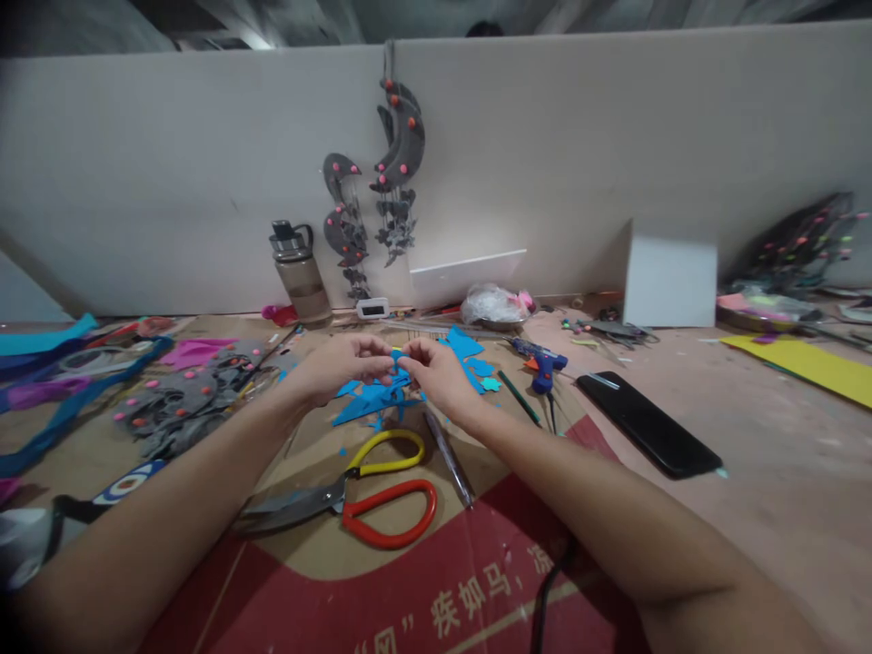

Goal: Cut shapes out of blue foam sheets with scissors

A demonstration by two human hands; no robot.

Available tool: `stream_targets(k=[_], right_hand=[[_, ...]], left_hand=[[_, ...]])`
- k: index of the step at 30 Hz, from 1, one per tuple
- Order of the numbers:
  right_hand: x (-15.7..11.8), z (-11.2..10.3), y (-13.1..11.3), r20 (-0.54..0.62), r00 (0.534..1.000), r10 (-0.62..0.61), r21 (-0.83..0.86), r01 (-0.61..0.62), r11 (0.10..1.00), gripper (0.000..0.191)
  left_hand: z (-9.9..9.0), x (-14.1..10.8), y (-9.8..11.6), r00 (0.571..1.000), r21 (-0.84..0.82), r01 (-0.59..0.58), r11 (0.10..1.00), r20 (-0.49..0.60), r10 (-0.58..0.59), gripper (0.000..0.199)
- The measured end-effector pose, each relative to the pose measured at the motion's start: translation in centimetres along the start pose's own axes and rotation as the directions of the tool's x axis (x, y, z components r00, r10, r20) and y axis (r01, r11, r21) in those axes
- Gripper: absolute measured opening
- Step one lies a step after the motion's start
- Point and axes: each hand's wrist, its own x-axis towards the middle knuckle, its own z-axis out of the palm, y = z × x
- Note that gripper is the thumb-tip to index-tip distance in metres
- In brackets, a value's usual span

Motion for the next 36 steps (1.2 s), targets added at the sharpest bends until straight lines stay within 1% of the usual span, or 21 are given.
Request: stream_targets(k=[4, 7, 9, 10, 11, 12, 13, 14, 15, 17, 18, 19, 21, 24, 27, 30, 36], right_hand=[[-0.5, 0.7, 0.5, -0.037, 0.999, -0.011, 0.034, 0.012, 0.999, 0.022], [-0.9, 1.3, 1.3, -0.071, 0.997, -0.004, 0.112, 0.012, 0.994, 0.026], [-1.3, 1.7, 1.7, -0.081, 0.997, 0.001, 0.147, 0.011, 0.989, 0.029], [-1.6, 1.8, 1.8, -0.070, 0.998, -0.003, 0.128, 0.012, 0.992, 0.028], [-1.9, 2.0, 1.8, -0.042, 0.999, -0.016, 0.070, 0.019, 0.997, 0.024], [-2.2, 2.1, 1.8, 0.013, 0.999, -0.037, -0.030, 0.037, 0.999, 0.019], [-2.5, 2.2, 1.7, 0.096, 0.994, -0.061, -0.152, 0.075, 0.985, 0.015], [-2.8, 2.3, 1.6, 0.199, 0.977, -0.080, -0.274, 0.134, 0.952, 0.013], [-3.0, 2.4, 1.4, 0.309, 0.946, -0.096, -0.375, 0.214, 0.902, 0.011], [-3.4, 2.6, 1.2, 0.495, 0.862, -0.111, -0.489, 0.381, 0.784, 0.012], [-3.5, 2.6, 1.1, 0.549, 0.828, -0.113, -0.514, 0.441, 0.736, 0.014], [-3.5, 2.7, 1.1, 0.579, 0.808, -0.113, -0.531, 0.478, 0.700, 0.016], [-3.5, 2.7, 0.9, 0.594, 0.798, -0.105, -0.555, 0.500, 0.665, 0.019], [-3.5, 2.6, 0.8, 0.596, 0.799, -0.082, -0.568, 0.491, 0.660, 0.021], [-3.5, 2.6, 0.6, 0.601, 0.796, -0.070, -0.580, 0.495, 0.648, 0.022], [-3.5, 2.7, 0.6, 0.603, 0.795, -0.072, -0.585, 0.502, 0.638, 0.022], [-3.4, 2.6, 1.0, 0.595, 0.798, -0.094, -0.561, 0.496, 0.662, 0.022]], left_hand=[[0.3, 0.2, -0.4, 0.999, 0.006, 0.037, 0.999, -0.017, -0.037, 0.022], [0.1, 0.4, -0.5, 0.999, 0.046, 0.043, 0.998, -0.016, -0.042, 0.020], [-0.6, 0.6, -0.6, 0.999, 0.089, 0.038, 0.995, -0.007, -0.038, 0.023], [-1.2, 0.7, -0.8, 0.999, 0.103, 0.039, 0.994, -0.018, -0.037, 0.025], [-1.9, 0.9, -1.0, 0.999, 0.112, 0.037, 0.993, -0.037, -0.033, 0.027], [-2.6, 1.2, -1.5, 0.998, 0.117, 0.047, 0.992, -0.045, -0.042, 0.030], [-3.4, 1.5, -2.0, 0.997, 0.099, 0.061, 0.993, -0.051, -0.056, 0.033], [-4.2, 1.7, -2.8, 0.996, 0.072, 0.058, 0.996, -0.073, -0.053, 0.035], [-4.8, 2.0, -3.6, 0.995, 0.059, 0.054, 0.997, -0.089, -0.049, 0.037], [-5.7, 2.2, -5.3, 0.994, 0.043, 0.038, 0.998, -0.099, -0.034, 0.040], [-5.8, 2.2, -6.1, 0.995, 0.023, 0.020, 1.000, -0.103, -0.017, 0.039], [-5.8, 2.1, -6.8, 0.994, 0.007, 0.005, 1.000, -0.106, -0.005, 0.039], [-5.4, 1.8, -7.9, 0.988, -0.009, -0.022, 1.000, -0.154, 0.020, 0.038], [-4.7, 1.4, -8.6, 0.981, -0.008, -0.041, 0.999, -0.191, 0.039, 0.037], [-4.3, 1.4, -8.8, 0.981, -0.011, -0.051, 0.999, -0.190, 0.048, 0.036], [-4.3, 1.6, -8.7, 0.971, -0.003, -0.084, 0.996, -0.227, 0.081, 0.034], [-4.0, 1.6, -8.6, 0.957, 0.033, -0.095, 0.995, -0.271, 0.101, 0.039]])
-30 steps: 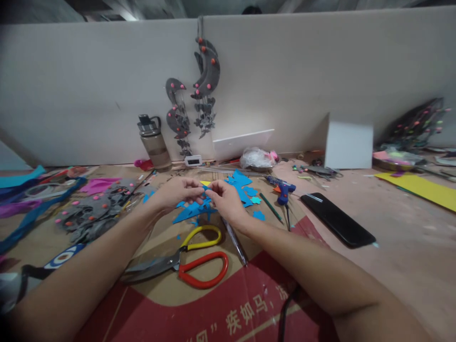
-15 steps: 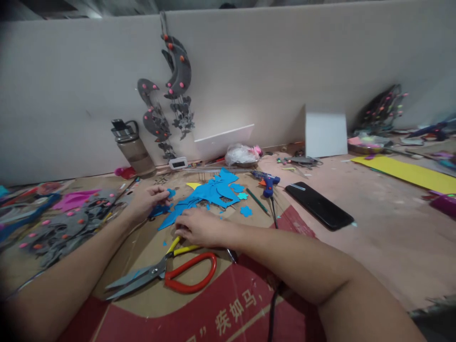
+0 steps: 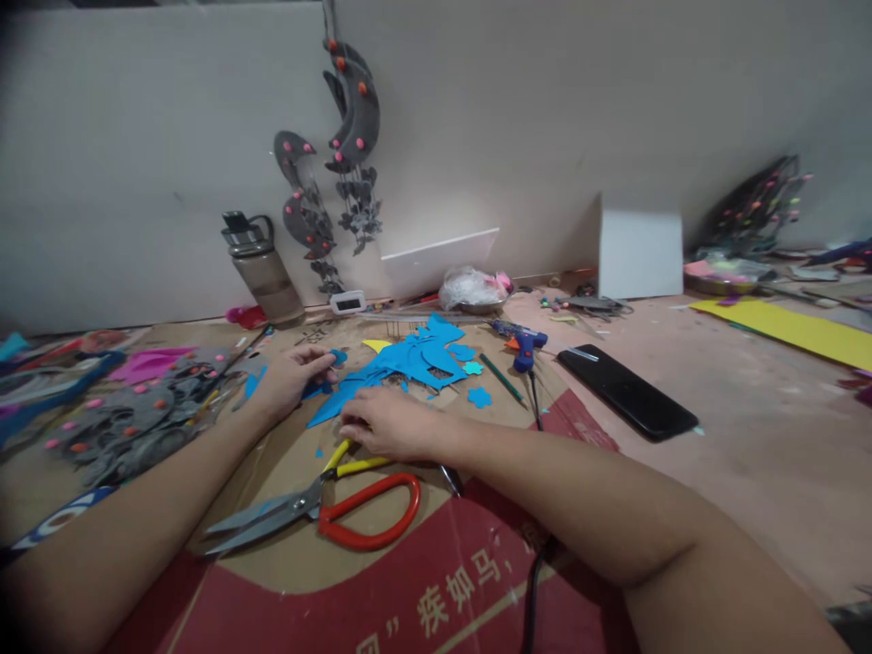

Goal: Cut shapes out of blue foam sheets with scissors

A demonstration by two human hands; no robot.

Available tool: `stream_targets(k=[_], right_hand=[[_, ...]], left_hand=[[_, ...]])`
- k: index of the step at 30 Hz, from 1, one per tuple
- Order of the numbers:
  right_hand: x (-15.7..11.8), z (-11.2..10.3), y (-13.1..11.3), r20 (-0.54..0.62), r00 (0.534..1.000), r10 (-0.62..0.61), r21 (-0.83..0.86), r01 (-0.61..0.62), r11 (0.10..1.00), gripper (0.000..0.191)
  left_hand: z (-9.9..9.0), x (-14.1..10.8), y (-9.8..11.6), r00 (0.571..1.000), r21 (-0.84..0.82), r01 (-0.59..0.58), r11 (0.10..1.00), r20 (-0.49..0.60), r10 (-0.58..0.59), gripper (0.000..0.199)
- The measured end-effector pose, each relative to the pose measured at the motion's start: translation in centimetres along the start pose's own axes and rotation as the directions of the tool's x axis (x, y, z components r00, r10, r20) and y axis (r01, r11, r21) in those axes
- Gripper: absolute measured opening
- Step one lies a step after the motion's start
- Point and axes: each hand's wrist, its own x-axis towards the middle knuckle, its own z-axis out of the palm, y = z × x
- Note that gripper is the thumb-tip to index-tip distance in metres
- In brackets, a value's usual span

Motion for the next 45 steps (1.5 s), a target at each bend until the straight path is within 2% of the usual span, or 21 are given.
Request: stream_targets(k=[4, 8, 10, 13, 16, 26, 34, 41, 45], right_hand=[[0.0, -0.1, 0.1, 0.008, 1.000, -0.006, 0.017, 0.006, 1.000, 0.023], [0.0, -0.2, -0.1, 0.020, 1.000, 0.000, 0.027, -0.001, 1.000, 0.023], [0.0, -0.2, -0.1, 0.014, 1.000, -0.007, 0.021, 0.007, 1.000, 0.023], [0.0, 0.1, 0.1, 0.000, 1.000, -0.021, 0.012, 0.021, 1.000, 0.022], [0.1, 0.2, 0.2, -0.002, 1.000, -0.019, 0.012, 0.019, 1.000, 0.021], [0.1, -0.2, -0.2, 0.017, 1.000, -0.007, -0.007, 0.007, 1.000, 0.021], [0.0, -0.1, -0.1, 0.028, 1.000, -0.003, -0.035, 0.004, 0.999, 0.025], [0.1, -0.1, -0.1, 0.024, 1.000, -0.002, -0.034, 0.003, 0.999, 0.023], [0.0, -0.1, -0.1, 0.019, 1.000, -0.006, -0.019, 0.006, 1.000, 0.022]], left_hand=[[-0.1, 0.3, -0.8, 0.986, 0.096, -0.118, 0.988, -0.106, 0.128, 0.037], [0.0, 0.4, -1.4, 0.914, 0.372, -0.268, 0.889, -0.193, 0.356, 0.023], [0.2, 0.3, -1.3, 0.893, 0.411, -0.310, 0.857, -0.184, 0.411, 0.019], [0.4, 0.1, -1.2, 0.904, 0.303, -0.336, 0.892, -0.160, 0.396, 0.017], [0.5, 0.1, -1.4, 0.925, 0.219, -0.306, 0.926, -0.163, 0.344, 0.020], [0.4, 0.5, -1.8, 0.916, 0.287, -0.320, 0.903, -0.151, 0.372, 0.019], [0.6, 0.1, -1.2, 0.941, 0.263, -0.266, 0.927, -0.139, 0.309, 0.023], [0.2, 0.5, -1.4, 0.920, 0.325, -0.263, 0.908, -0.200, 0.338, 0.020], [0.1, 0.7, -1.3, 0.930, 0.286, -0.229, 0.931, -0.219, 0.296, 0.019]])
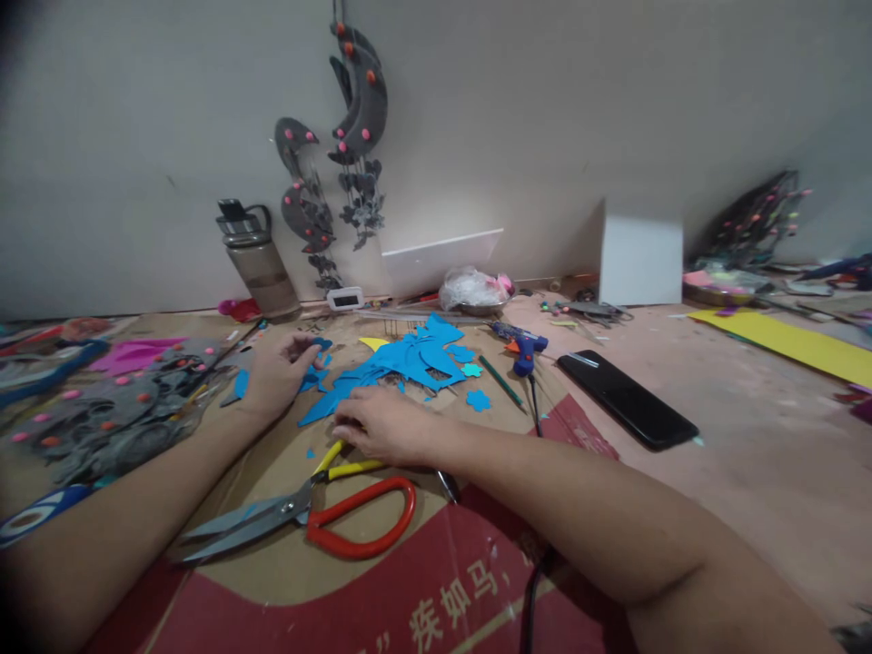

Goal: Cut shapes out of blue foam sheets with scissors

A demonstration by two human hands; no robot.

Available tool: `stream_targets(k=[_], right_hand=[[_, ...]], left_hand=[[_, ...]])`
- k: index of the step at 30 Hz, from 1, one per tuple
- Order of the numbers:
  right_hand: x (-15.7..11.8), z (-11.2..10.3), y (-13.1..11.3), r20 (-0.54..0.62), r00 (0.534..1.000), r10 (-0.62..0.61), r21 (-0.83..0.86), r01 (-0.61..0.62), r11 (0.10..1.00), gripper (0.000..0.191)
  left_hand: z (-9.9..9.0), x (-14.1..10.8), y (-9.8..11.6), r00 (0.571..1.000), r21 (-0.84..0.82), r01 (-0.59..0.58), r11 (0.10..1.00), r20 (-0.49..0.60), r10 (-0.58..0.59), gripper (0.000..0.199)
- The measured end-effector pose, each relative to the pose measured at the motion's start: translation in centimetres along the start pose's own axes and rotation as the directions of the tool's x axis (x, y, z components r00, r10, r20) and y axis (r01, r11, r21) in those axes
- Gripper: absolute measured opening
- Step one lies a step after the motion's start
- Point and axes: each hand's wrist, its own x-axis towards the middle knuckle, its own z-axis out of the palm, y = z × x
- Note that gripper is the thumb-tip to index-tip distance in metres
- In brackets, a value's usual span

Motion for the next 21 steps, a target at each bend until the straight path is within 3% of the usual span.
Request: stream_targets(k=[13, 17, 19, 21], right_hand=[[0.0, 0.1, 0.1, -0.010, 1.000, -0.011, 0.000, 0.011, 1.000, 0.022], [-0.1, 0.3, 0.2, -0.017, 1.000, -0.010, 0.010, 0.010, 1.000, 0.020], [-0.2, 0.3, 0.2, -0.098, 0.995, -0.023, 0.049, 0.028, 0.998, 0.017], [-0.3, 0.0, 0.1, -0.284, 0.959, -0.010, 0.120, 0.046, 0.992, 0.015]], left_hand=[[0.1, -0.4, 0.9, 0.996, -0.132, 0.081, 0.988, 0.043, -0.075, 0.019], [0.1, -0.2, 2.1, 0.999, -0.133, 0.044, 0.990, 0.029, -0.041, 0.019], [0.0, -0.1, 3.0, 0.999, -0.169, 0.034, 0.985, 0.044, -0.027, 0.020], [-0.1, 0.1, 4.1, 0.997, -0.231, 0.037, 0.972, 0.080, -0.019, 0.021]])
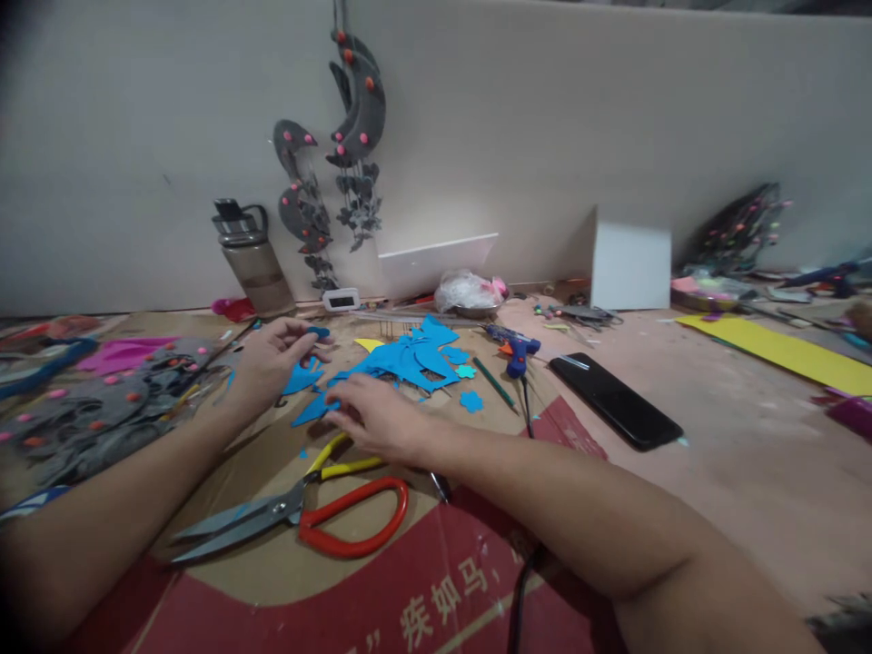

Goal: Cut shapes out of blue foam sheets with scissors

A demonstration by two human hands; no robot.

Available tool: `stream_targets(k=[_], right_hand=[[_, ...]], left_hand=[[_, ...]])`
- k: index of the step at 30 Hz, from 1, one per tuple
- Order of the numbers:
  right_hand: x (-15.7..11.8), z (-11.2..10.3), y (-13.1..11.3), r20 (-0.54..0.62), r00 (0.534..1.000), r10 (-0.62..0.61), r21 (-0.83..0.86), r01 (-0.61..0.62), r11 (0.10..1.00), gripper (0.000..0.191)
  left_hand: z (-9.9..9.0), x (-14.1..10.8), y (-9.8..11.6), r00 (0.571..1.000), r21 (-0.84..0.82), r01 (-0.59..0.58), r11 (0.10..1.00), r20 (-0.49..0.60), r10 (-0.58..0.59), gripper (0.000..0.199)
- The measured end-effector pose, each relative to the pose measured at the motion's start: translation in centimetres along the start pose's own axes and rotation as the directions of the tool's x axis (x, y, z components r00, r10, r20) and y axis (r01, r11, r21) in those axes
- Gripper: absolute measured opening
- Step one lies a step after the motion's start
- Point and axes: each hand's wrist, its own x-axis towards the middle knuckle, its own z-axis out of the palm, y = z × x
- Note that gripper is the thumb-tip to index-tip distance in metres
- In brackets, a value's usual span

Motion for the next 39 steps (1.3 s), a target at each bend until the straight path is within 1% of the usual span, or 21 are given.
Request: stream_targets(k=[1, 2, 3, 4, 5, 6, 8, 10, 12, 15, 17, 20, 22, 23, 24, 25, 28, 30, 33, 36, 39], right_hand=[[0.1, -0.2, 0.0, -0.128, 0.992, 0.018, 0.047, -0.012, 0.999, 0.016], [0.2, -0.6, -0.1, -0.254, 0.965, 0.058, 0.100, -0.034, 0.994, 0.017], [0.4, -0.9, -0.1, -0.361, 0.926, 0.114, 0.156, -0.061, 0.986, 0.019], [0.7, -1.3, -0.1, -0.433, 0.885, 0.174, 0.213, -0.087, 0.973, 0.023], [0.9, -1.7, -0.1, -0.469, 0.854, 0.225, 0.265, -0.107, 0.958, 0.026], [1.2, -2.0, -0.1, -0.474, 0.842, 0.257, 0.306, -0.116, 0.945, 0.028], [1.5, -2.5, -0.2, -0.432, 0.865, 0.257, 0.348, -0.103, 0.932, 0.028], [1.6, -2.7, -0.5, -0.391, 0.895, 0.215, 0.362, -0.065, 0.930, 0.020], [1.5, -2.7, -0.7, -0.391, 0.897, 0.206, 0.372, -0.050, 0.927, 0.016], [1.5, -2.6, -0.6, -0.401, 0.878, 0.262, 0.378, -0.102, 0.920, 0.013], [1.8, -3.0, -0.1, -0.374, 0.878, 0.300, 0.375, -0.152, 0.914, 0.011], [2.4, -4.7, 1.8, -0.313, 0.887, 0.338, 0.332, -0.231, 0.914, 0.010], [2.5, -6.5, 3.5, -0.268, 0.884, 0.383, 0.192, -0.341, 0.920, 0.009], [2.4, -7.5, 4.5, -0.257, 0.864, 0.434, 0.071, -0.431, 0.900, 0.011], [2.1, -8.5, 5.5, -0.256, 0.830, 0.495, -0.062, -0.525, 0.849, 0.015], [1.7, -9.4, 6.5, -0.273, 0.802, 0.531, -0.113, -0.575, 0.810, 0.017], [0.0, -11.1, 8.8, -0.285, 0.748, 0.599, -0.198, -0.657, 0.727, 0.019], [-1.0, -11.5, 9.8, -0.286, 0.725, 0.627, -0.248, -0.688, 0.682, 0.019], [-1.9, -11.3, 10.9, -0.268, 0.716, 0.644, -0.314, -0.697, 0.645, 0.022], [-2.0, -10.8, 11.6, -0.242, 0.732, 0.637, -0.372, -0.677, 0.635, 0.022], [-1.8, -10.4, 11.7, -0.255, 0.757, 0.601, -0.422, -0.647, 0.636, 0.021]], left_hand=[[0.0, 0.0, 0.6, 1.000, -0.022, -0.001, 1.000, 0.015, 0.001, 0.022], [0.1, 0.0, 1.2, 1.000, -0.026, -0.002, 1.000, 0.030, 0.002, 0.023], [0.1, -0.1, 1.8, 0.999, -0.011, -0.004, 1.000, 0.043, 0.004, 0.023], [0.2, -0.2, 2.5, 0.999, 0.004, -0.010, 1.000, 0.045, 0.010, 0.024], [0.3, -0.4, 3.1, 0.999, 0.016, -0.018, 1.000, 0.045, 0.017, 0.024], [0.5, -0.6, 3.7, 0.999, 0.021, -0.023, 1.000, 0.045, 0.022, 0.023], [0.8, -1.0, 4.8, 0.998, 0.032, -0.032, 0.999, 0.063, 0.030, 0.021], [1.2, -1.4, 5.5, 0.994, 0.040, -0.037, 0.998, 0.103, 0.033, 0.019], [1.5, -1.7, 5.8, 0.990, 0.041, -0.039, 0.998, 0.136, 0.033, 0.019], [1.8, -2.0, 5.8, 0.986, 0.044, -0.033, 0.998, 0.165, 0.025, 0.022], [1.9, -2.0, 5.7, 0.982, 0.045, -0.025, 0.999, 0.188, 0.016, 0.024], [1.7, -1.8, 5.6, 0.977, 0.035, -0.024, 0.999, 0.214, 0.016, 0.028], [1.4, -1.3, 5.2, 0.982, 0.035, -0.017, 0.999, 0.187, 0.010, 0.027], [1.1, -1.0, 4.8, 0.987, 0.035, -0.006, 0.999, 0.158, 0.000, 0.027], [0.9, -0.8, 4.3, 0.993, 0.033, 0.014, 0.999, 0.120, -0.018, 0.026], [0.6, -0.5, 3.7, 0.996, 0.025, 0.037, 0.999, 0.084, -0.039, 0.024], [0.0, 0.2, 1.3, 0.996, 0.012, 0.090, 0.996, -0.019, -0.089, 0.017], [-0.2, 0.3, -0.3, 0.992, 0.006, 0.086, 0.996, -0.094, -0.085, 0.017], [-0.3, 0.2, -1.7, 0.987, 0.045, 0.058, 0.997, -0.152, -0.050, 0.018], [-0.3, 0.0, -2.0, 0.985, 0.084, 0.021, 0.996, -0.171, -0.007, 0.017], [-0.1, -0.3, -1.9, 0.979, 0.100, -0.006, 0.995, -0.203, 0.026, 0.018]])
